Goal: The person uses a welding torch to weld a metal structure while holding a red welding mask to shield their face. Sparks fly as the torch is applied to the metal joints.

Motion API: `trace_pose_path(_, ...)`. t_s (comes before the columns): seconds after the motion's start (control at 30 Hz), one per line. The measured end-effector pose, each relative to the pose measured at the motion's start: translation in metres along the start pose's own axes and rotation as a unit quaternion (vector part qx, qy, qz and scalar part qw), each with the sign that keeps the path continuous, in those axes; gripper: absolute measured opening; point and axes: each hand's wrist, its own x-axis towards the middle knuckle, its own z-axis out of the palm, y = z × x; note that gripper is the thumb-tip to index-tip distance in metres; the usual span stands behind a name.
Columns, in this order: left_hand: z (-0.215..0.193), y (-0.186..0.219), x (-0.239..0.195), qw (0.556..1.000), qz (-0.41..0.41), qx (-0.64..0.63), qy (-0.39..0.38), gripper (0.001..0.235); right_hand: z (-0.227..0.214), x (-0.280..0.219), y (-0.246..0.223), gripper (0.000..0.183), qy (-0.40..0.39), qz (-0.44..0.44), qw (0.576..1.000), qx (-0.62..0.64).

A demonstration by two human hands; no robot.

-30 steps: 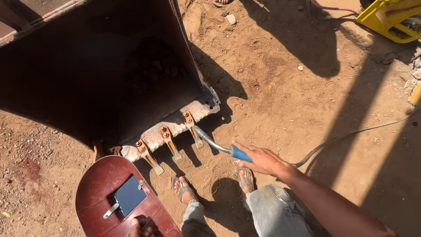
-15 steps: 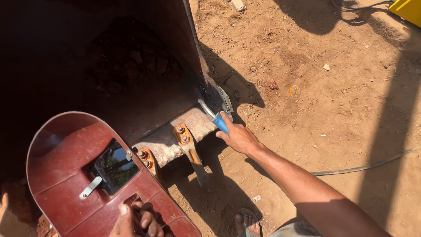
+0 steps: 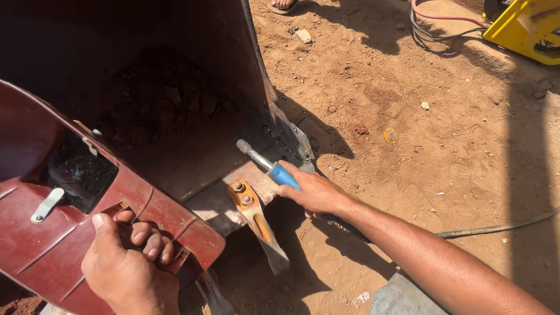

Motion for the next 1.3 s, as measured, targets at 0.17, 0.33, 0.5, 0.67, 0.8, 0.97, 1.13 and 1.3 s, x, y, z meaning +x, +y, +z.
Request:
trace_pose_path(0.17,0.000,-0.007,0.005,1.000,-0.009,-0.007,-0.027,0.036,0.012,0.006,0.010,0.080,-0.006,0.043,0.999,0.003)
trace_pose_path(0.33,0.011,-0.013,0.009,0.998,-0.027,0.015,-0.049,0.036,0.014,0.009,0.013,0.073,-0.108,-0.052,0.992,0.048)
trace_pose_path(0.5,0.005,-0.008,0.002,0.997,-0.038,0.036,-0.056,0.036,0.014,0.012,0.009,0.075,0.034,0.052,0.996,-0.062)
trace_pose_path(0.67,0.002,-0.014,0.002,0.997,-0.029,0.031,-0.063,0.035,-0.002,0.014,0.021,0.066,-0.014,0.041,0.996,0.077)
trace_pose_path(0.8,0.005,-0.021,-0.003,0.998,-0.058,0.020,-0.031,0.034,-0.007,0.005,0.020,0.069,-0.126,0.003,0.982,0.142)
trace_pose_path(0.97,0.018,-0.033,0.014,0.999,0.031,0.037,-0.024,0.030,0.008,-0.007,-0.007,0.071,-0.066,-0.076,0.995,-0.019)
trace_pose_path(1.13,-0.001,-0.036,0.031,0.999,0.036,0.037,-0.002,0.032,-0.001,-0.018,-0.017,0.075,-0.029,-0.049,0.998,-0.038)
trace_pose_path(1.3,-0.041,-0.069,0.043,0.999,0.007,0.038,0.030,0.034,0.002,-0.029,0.002,0.080,-0.021,-0.068,0.997,-0.009)
